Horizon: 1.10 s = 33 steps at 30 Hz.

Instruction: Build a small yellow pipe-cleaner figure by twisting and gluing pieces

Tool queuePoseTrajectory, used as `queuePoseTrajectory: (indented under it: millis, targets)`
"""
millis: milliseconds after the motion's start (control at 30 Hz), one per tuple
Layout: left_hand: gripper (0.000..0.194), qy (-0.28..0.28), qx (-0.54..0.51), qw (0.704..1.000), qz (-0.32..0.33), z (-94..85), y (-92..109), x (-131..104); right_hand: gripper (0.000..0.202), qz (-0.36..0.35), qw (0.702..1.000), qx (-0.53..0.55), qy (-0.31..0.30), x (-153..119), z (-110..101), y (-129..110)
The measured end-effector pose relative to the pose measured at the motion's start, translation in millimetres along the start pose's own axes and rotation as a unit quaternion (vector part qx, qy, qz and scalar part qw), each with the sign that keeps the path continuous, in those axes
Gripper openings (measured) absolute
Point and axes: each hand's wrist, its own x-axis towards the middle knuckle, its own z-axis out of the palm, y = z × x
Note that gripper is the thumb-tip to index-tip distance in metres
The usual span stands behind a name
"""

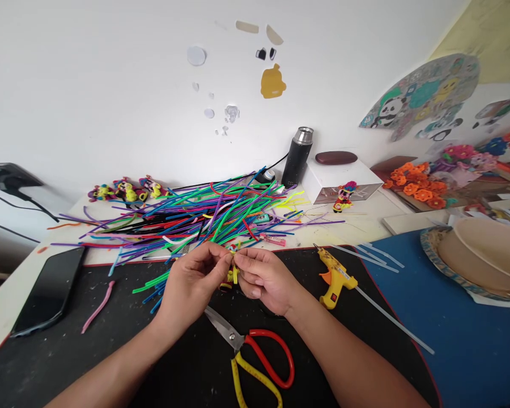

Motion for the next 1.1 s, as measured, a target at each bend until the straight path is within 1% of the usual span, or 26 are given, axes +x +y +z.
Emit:
queuePoseTrajectory:
  millis: [233,500,733,1100]
  targets:
    - [0.022,0.004,0.003,1.000,0.010,0.9,0.2,0.4,0.042,0.008,1.000,0.009,-0.012,-0.1,-1.9,1.0]
    - [0.021,-0.017,0.000,1.000,0.018,-1.1,2.3,1.3,0.041,0.019,0.999,0.021,-0.029,1.3,-4.5,2.3]
    - [0.020,-0.017,-0.001,1.000,0.022,-1.1,2.3,0.9,0.041,0.030,0.998,0.028,-0.044,0.7,-5.5,1.7]
    - [0.020,-0.058,0.016,0.998,0.030,-5.9,5.4,5.4,0.042,0.052,0.996,0.040,-0.055,1.9,-7.7,3.1]
